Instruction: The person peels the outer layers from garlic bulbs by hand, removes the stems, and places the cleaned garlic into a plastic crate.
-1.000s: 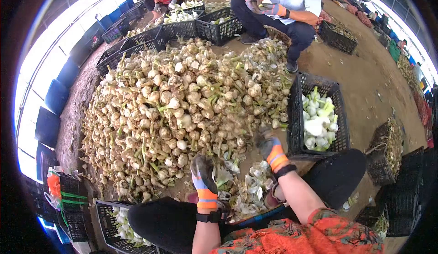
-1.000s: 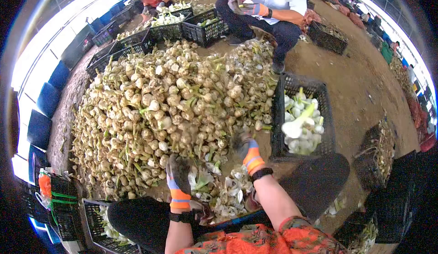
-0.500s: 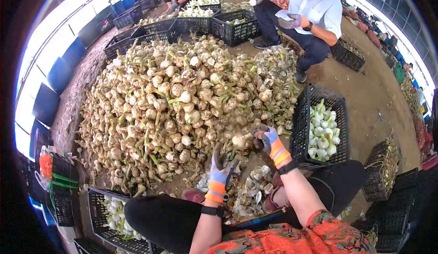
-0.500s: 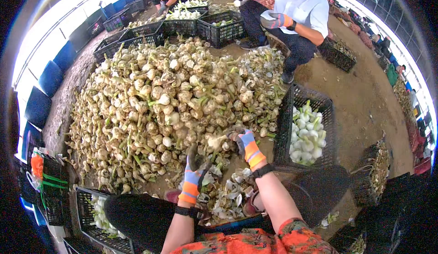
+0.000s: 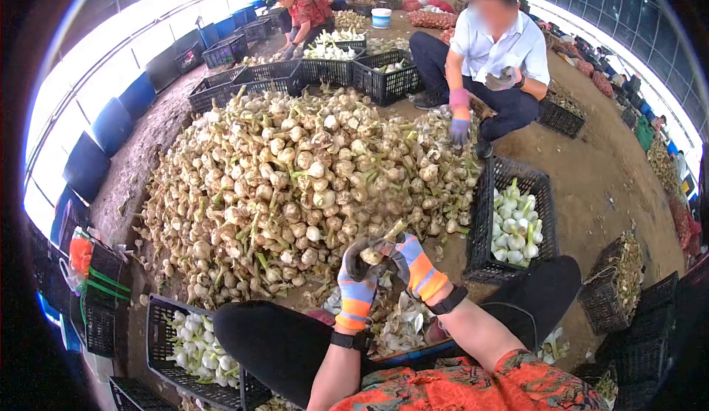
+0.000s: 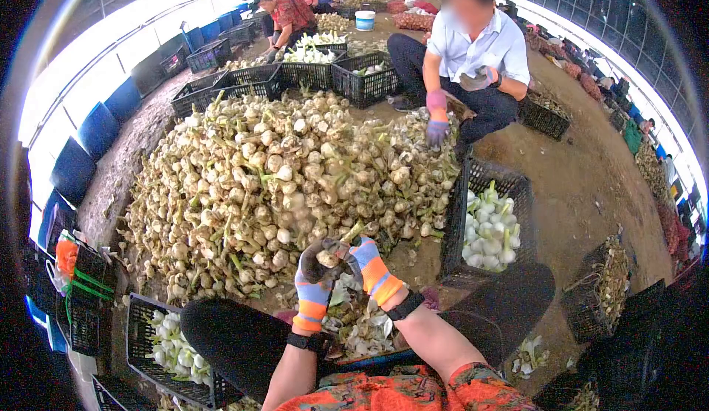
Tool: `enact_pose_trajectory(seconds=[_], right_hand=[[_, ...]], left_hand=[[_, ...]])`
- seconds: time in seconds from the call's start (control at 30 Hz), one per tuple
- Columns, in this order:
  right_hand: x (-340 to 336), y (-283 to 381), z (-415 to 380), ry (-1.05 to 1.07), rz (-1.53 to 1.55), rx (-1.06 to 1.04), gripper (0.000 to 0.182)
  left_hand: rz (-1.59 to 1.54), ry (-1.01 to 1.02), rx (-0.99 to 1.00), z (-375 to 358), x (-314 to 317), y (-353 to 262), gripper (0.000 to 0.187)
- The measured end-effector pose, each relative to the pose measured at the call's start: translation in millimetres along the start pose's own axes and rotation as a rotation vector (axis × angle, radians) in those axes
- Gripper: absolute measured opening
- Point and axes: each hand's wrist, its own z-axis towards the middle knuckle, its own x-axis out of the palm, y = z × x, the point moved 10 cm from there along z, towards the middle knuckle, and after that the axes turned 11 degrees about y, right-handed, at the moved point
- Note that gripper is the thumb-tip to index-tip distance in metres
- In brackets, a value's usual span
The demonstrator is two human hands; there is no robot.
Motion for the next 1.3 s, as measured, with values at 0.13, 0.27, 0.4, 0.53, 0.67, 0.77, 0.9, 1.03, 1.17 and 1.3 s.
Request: enact_pose_trajectory(seconds=[0.13, 0.27, 0.4, 0.53, 0.67, 0.77, 0.9, 1.03, 1.17, 1.3], right_hand=[[27, 31, -6, 0.134, -0.155, -0.079, 0.032], [13, 17, -7, 0.197, -0.145, -0.048, 0.032], [50, 51, -23, 0.156, -0.113, 0.007, 0.029], [31, 35, -19, 0.303, -0.287, -0.041, 0.031], [69, 72, -30, 0.51, -0.78, -0.175, 0.035], [23, 50, -17, 0.285, -0.774, 0.042, 0.042], [73, 95, -30, 0.421, -1.418, -0.212, 0.052], [52, 92, -24, 0.265, -1.362, -0.175, 0.047], [16, 80, -34, -0.138, -1.133, -0.014, 0.029], [-28, 16, -11, 0.024, -0.256, -0.011, 0.019]], left_hand=[[-0.332, -0.083, -0.052, -2, -11, 12, 0.032], [-0.509, -0.06, -0.07, 0, 0, -1, 0.032], [-0.171, -0.076, -0.023, -6, -21, 20, 0.054], [-0.214, -0.067, -0.016, -6, -20, 19, 0.056], [-0.225, -0.04, -0.083, -9, -18, 10, 0.053], [-0.165, -0.03, -0.037, -8, -11, -19, 0.049], [-0.572, -0.049, -0.213, -11, 3, -6, 0.042], [-0.528, -0.067, -0.31, -7, 12, -2, 0.044], [-0.001, -0.06, -0.212, -7, -10, 4, 0.042], [-0.502, 0.063, -0.37, -9, 7, -5, 0.045]])
